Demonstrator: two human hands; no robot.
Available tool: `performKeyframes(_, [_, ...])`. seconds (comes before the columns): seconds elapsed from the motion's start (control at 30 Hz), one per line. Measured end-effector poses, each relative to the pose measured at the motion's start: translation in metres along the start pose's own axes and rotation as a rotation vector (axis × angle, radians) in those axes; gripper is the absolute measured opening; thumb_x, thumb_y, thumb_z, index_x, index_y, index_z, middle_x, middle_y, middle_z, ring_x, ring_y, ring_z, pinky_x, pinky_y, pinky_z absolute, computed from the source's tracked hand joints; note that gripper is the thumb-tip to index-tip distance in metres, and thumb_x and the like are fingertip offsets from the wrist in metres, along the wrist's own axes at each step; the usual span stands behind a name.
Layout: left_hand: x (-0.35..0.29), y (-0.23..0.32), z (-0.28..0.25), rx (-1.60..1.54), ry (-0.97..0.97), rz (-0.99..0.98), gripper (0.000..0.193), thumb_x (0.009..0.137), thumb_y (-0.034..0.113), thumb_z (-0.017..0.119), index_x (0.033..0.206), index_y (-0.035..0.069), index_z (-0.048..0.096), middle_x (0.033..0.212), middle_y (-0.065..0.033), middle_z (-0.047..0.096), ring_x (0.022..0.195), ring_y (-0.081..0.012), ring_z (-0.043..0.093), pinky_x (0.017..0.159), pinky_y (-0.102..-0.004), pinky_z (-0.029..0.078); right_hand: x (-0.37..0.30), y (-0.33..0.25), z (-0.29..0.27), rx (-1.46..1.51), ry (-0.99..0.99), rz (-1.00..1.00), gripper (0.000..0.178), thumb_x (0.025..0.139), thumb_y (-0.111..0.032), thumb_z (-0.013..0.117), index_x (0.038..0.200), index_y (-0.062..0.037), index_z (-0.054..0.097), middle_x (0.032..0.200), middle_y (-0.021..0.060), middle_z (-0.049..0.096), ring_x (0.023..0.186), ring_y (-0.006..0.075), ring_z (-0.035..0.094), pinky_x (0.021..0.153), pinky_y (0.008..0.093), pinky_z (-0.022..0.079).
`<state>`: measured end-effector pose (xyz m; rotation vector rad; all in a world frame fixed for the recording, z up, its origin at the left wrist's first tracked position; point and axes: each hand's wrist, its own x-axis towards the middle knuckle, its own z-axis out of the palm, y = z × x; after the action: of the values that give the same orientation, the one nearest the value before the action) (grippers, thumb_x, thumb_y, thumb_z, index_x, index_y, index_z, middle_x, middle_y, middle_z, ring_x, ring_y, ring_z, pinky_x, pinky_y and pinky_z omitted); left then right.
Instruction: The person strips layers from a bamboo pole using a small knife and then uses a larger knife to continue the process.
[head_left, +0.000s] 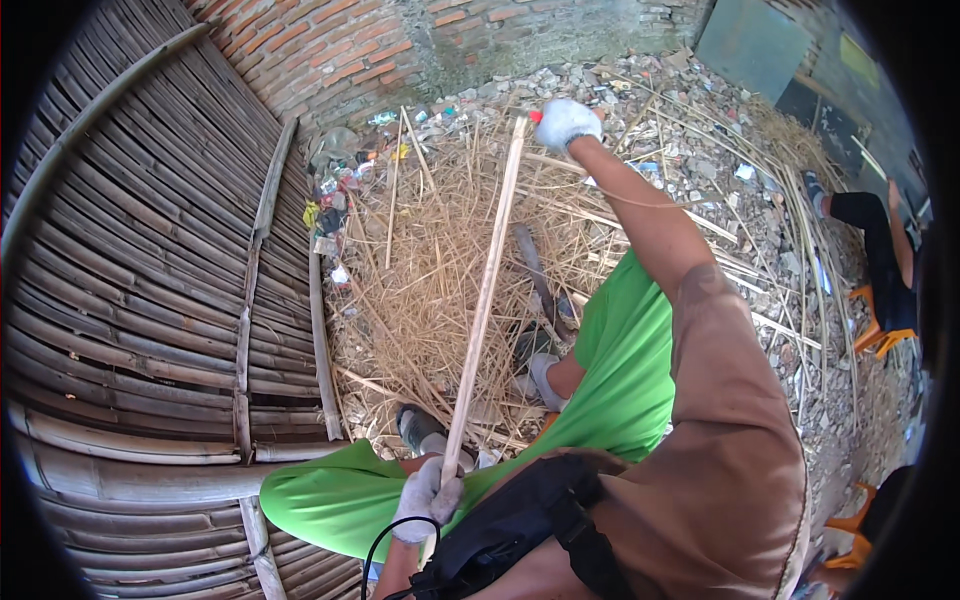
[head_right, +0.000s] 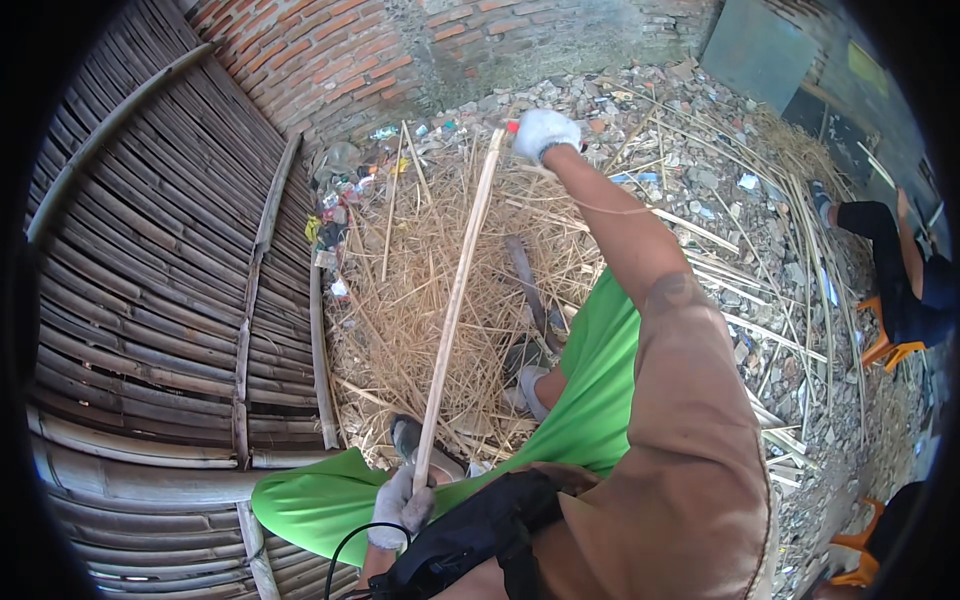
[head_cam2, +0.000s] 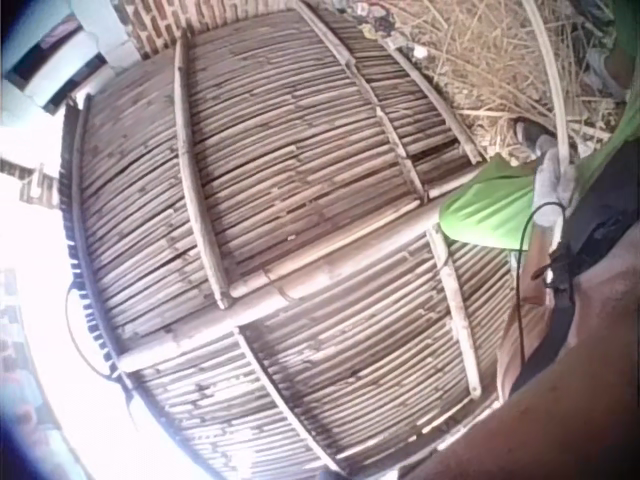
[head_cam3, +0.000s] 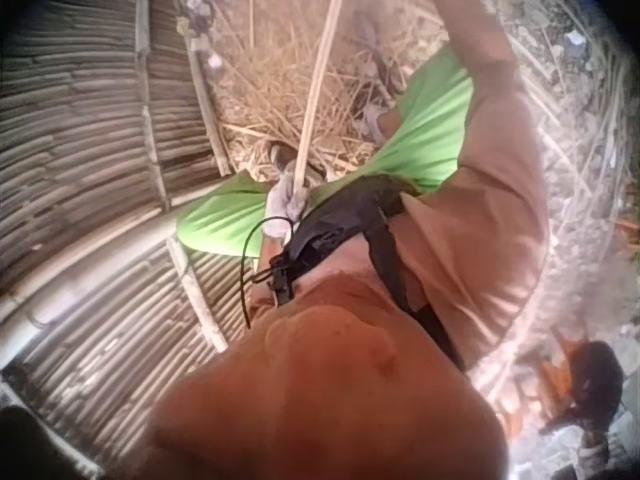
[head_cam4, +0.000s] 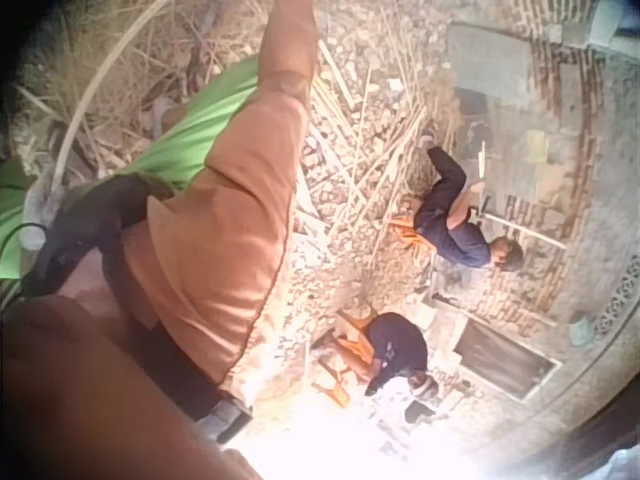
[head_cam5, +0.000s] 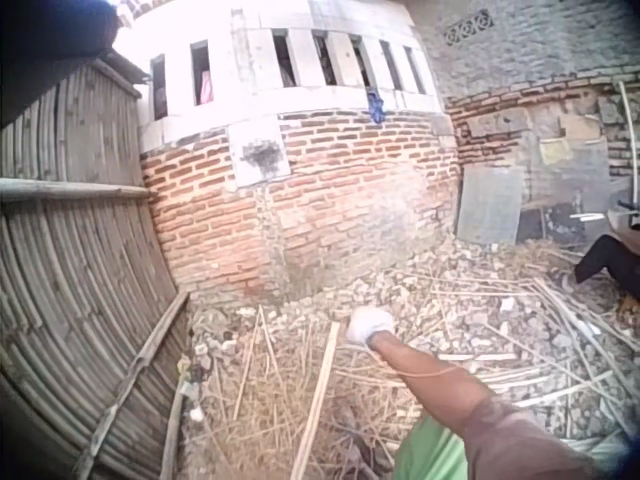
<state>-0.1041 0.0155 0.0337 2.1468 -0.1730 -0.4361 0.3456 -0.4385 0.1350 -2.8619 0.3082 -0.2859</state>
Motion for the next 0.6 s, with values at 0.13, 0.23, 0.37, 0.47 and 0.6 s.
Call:
performKeyframes(0.13, [0.018, -0.003, 0.000, -0.278, -0.055, 0.022, 0.050, 0.105, 0.047, 0.069, 0.121, 0.001, 0.060, 0.073, -0.0025, 0.064, 0.058, -0.0115, 0.058, 0.058, -0.0292, 0.050, 0.035, 0.065, 0.014, 0.053, 0.121, 0.171, 0.048, 0.097, -0.041, 0.063, 0.119, -0.0024, 0.082, 0.126, 0.0274, 0.077, 0.118, 0.0416, 0.076, 0.101, 0.0506, 0.060])
performKeyframes(0.23, [0.035, 0.030, -0.012, -0.583, -0.034, -0.075, 0.044, 0.106, 0.035, 0.070, 0.127, -0.001, 0.055, 0.073, -0.0040, 0.063, 0.055, -0.0121, 0.057, 0.053, -0.0275, 0.046, 0.008, 0.037, 0.037, 0.051, -0.035, -0.006, 0.056, 0.090, -0.046, 0.065, 0.115, 0.0018, 0.081, 0.120, 0.0310, 0.077, 0.115, 0.0452, 0.076, 0.100, 0.0514, 0.059])
performKeyframes(0.37, [0.081, 0.032, -0.018, -0.756, 0.077, -0.010, 0.046, 0.107, 0.034, 0.071, 0.130, -0.003, 0.055, 0.091, -0.0070, 0.069, 0.061, -0.0115, 0.061, 0.052, -0.0249, 0.047, -0.047, -0.018, 0.071, -0.021, -0.358, -0.297, 0.059, 0.087, -0.048, 0.066, 0.115, 0.0012, 0.081, 0.117, 0.0298, 0.078, 0.111, 0.0433, 0.077, 0.098, 0.0473, 0.059])
performKeyframes(0.47, [0.116, 0.012, -0.012, -0.796, 0.156, -0.079, 0.029, 0.111, 0.028, 0.067, 0.122, 0.002, 0.058, 0.089, -0.0034, 0.068, 0.060, -0.0084, 0.058, 0.051, -0.0238, 0.047, -0.092, -0.044, 0.102, -0.111, -0.657, -0.550, 0.059, 0.086, -0.051, 0.069, 0.111, 0.0006, 0.081, 0.109, 0.0262, 0.080, 0.101, 0.0402, 0.078, 0.094, 0.0474, 0.060])
performKeyframes(0.6, [0.130, -0.008, -0.007, -0.833, 0.257, -0.171, 0.021, 0.112, 0.030, 0.065, 0.110, 0.009, 0.061, 0.081, 0.0007, 0.065, 0.057, -0.0072, 0.055, 0.049, -0.0240, 0.044, -0.145, -0.070, 0.126, 0.006, -0.757, -0.653, 0.057, 0.090, -0.054, 0.068, 0.112, -0.0031, 0.080, 0.108, 0.0237, 0.080, 0.099, 0.0401, 0.077, 0.091, 0.0485, 0.060])
